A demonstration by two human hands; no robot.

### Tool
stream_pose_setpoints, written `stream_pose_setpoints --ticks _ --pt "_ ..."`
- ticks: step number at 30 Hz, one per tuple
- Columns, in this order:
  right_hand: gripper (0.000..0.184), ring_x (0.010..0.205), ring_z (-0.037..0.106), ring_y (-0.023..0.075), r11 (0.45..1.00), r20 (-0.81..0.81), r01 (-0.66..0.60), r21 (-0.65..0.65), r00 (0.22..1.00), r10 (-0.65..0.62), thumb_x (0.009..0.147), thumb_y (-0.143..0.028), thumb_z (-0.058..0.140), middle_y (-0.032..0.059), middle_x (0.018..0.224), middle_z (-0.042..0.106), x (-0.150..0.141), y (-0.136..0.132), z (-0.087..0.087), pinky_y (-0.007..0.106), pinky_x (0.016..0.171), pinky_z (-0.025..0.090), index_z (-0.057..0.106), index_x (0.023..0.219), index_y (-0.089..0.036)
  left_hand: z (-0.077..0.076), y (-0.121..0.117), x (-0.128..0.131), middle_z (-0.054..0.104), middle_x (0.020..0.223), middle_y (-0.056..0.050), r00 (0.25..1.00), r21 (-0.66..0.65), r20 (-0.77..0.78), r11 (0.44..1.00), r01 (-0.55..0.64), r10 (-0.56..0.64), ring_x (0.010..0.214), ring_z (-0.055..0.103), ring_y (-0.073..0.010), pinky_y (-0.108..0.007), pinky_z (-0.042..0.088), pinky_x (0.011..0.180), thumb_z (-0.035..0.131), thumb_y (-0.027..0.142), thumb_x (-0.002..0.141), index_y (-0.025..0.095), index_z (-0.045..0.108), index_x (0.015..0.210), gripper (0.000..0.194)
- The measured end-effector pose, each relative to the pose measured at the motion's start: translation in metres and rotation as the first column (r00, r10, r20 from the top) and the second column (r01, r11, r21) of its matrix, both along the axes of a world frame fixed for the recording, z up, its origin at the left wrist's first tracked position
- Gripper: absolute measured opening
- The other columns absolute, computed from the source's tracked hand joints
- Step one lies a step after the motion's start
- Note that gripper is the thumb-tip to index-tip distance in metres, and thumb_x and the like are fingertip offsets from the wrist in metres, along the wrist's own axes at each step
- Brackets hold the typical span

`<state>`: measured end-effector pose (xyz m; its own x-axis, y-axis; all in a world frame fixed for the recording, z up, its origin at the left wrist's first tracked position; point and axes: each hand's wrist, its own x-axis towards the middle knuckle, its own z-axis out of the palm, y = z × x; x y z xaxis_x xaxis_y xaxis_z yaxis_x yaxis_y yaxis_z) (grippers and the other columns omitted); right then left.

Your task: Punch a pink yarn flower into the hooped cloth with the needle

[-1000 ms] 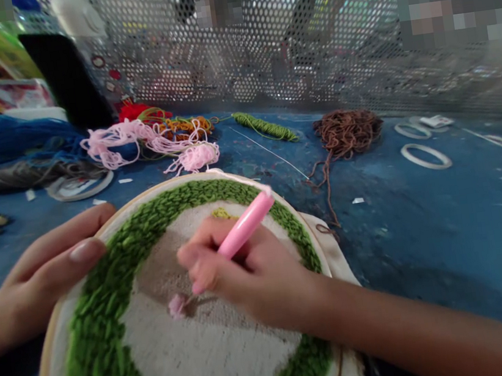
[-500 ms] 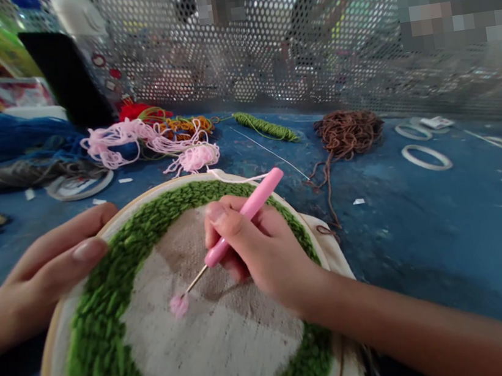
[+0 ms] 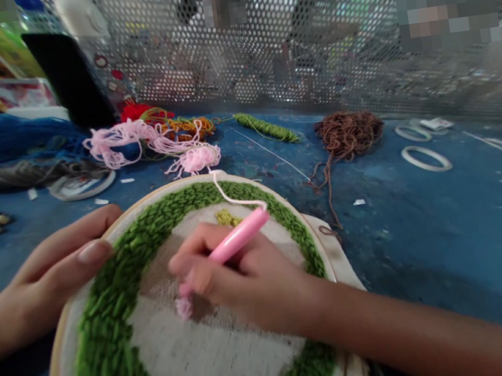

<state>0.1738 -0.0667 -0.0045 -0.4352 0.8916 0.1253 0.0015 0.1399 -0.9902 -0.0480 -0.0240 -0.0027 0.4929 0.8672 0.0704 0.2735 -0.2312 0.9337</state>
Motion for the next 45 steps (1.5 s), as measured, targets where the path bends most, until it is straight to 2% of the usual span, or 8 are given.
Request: stream_pose_setpoints --ticks 4,13,23,29,31,34,38,45 --pt "0.030 0.043 0.042 0.0044 0.978 -0.211 0.168 -0.122 0.959 -0.191 0.093 -0.037 0.053 -0.0040 0.058 0.053 0.004 0.002 -0.005 0.016 0.037 0.031 0.056 0.069 -0.018 0.001 0.001 0.000 0.039 0.056 0.009 1.000 0.011 -0.013 1.000 0.016 -0.016 0.048 0.037 -0.0044 -0.015 0.028 0.042 0.046 0.042 0.087 0.020 0.043 0.069 0.029" --pt "0.029 0.043 0.042 0.0078 0.973 -0.244 0.225 -0.057 0.942 -0.232 0.092 -0.041 0.054 -0.0012 0.059 0.054 0.009 -0.003 -0.005 0.021 0.036 0.031 0.059 0.070 -0.023 0.001 0.001 0.000 0.041 0.055 0.008 0.998 -0.030 -0.052 0.999 -0.022 0.020 0.049 0.039 -0.0049 -0.015 0.029 0.043 0.047 0.048 0.086 0.020 0.043 0.067 0.034" --pt "0.023 0.049 0.047 0.0064 0.977 -0.007 0.108 0.185 0.994 -0.108 0.094 -0.026 0.050 -0.0035 0.062 0.056 0.009 -0.007 0.000 0.018 0.043 0.037 0.055 0.072 -0.022 -0.001 0.003 -0.001 0.043 0.056 0.009 0.999 -0.045 -0.040 0.999 0.002 -0.003 0.049 0.040 -0.0053 -0.016 0.029 0.043 0.047 0.045 0.087 0.021 0.045 0.070 0.030" --pt "0.012 0.065 0.059 0.0088 0.812 0.332 -0.256 0.525 0.940 0.081 0.088 -0.021 0.061 -0.0011 0.070 0.065 0.002 -0.004 0.001 0.020 0.068 0.049 0.057 0.077 -0.018 0.001 0.002 -0.006 0.041 0.061 0.007 0.996 0.048 -0.063 0.997 0.059 -0.056 0.053 0.040 -0.0077 -0.018 0.032 0.044 0.045 0.042 0.090 0.022 0.045 0.072 0.027" --pt "0.012 0.065 0.060 0.0087 0.865 0.283 -0.228 0.447 0.953 0.105 0.088 -0.022 0.060 -0.0003 0.070 0.065 0.002 -0.003 0.000 0.019 0.065 0.049 0.057 0.077 -0.018 0.002 0.002 -0.006 0.042 0.062 0.007 0.995 0.045 -0.070 0.996 0.080 -0.077 0.053 0.041 -0.0080 -0.018 0.033 0.044 0.044 0.042 0.090 0.022 0.045 0.073 0.027" --pt "0.023 0.050 0.051 0.0056 0.992 0.022 -0.018 0.123 1.000 0.016 0.092 -0.029 0.055 -0.0026 0.062 0.059 0.005 -0.001 -0.001 0.015 0.045 0.041 0.056 0.073 -0.018 0.001 0.003 -0.005 0.042 0.060 0.008 0.995 0.026 -0.057 0.996 0.088 -0.086 0.051 0.040 -0.0072 -0.017 0.031 0.043 0.044 0.043 0.090 0.021 0.045 0.073 0.027" --pt "0.032 0.041 0.041 0.0033 0.985 -0.201 0.114 -0.132 0.970 -0.139 0.093 -0.038 0.053 -0.0043 0.058 0.054 0.009 0.001 -0.002 0.014 0.036 0.031 0.056 0.068 -0.018 0.000 0.002 -0.002 0.039 0.056 0.008 0.999 -0.009 -0.039 1.000 0.030 -0.030 0.050 0.036 -0.0066 -0.017 0.028 0.043 0.044 0.045 0.088 0.021 0.042 0.069 0.030" --pt "0.030 0.042 0.042 0.0039 0.979 -0.223 0.115 -0.167 0.963 -0.151 0.092 -0.038 0.055 -0.0036 0.060 0.055 0.007 0.003 -0.003 0.015 0.037 0.032 0.057 0.069 -0.018 0.000 0.003 -0.002 0.040 0.055 0.008 0.998 -0.014 -0.045 0.999 0.032 -0.033 0.048 0.036 -0.0067 -0.018 0.027 0.042 0.045 0.049 0.087 0.021 0.041 0.068 0.033"
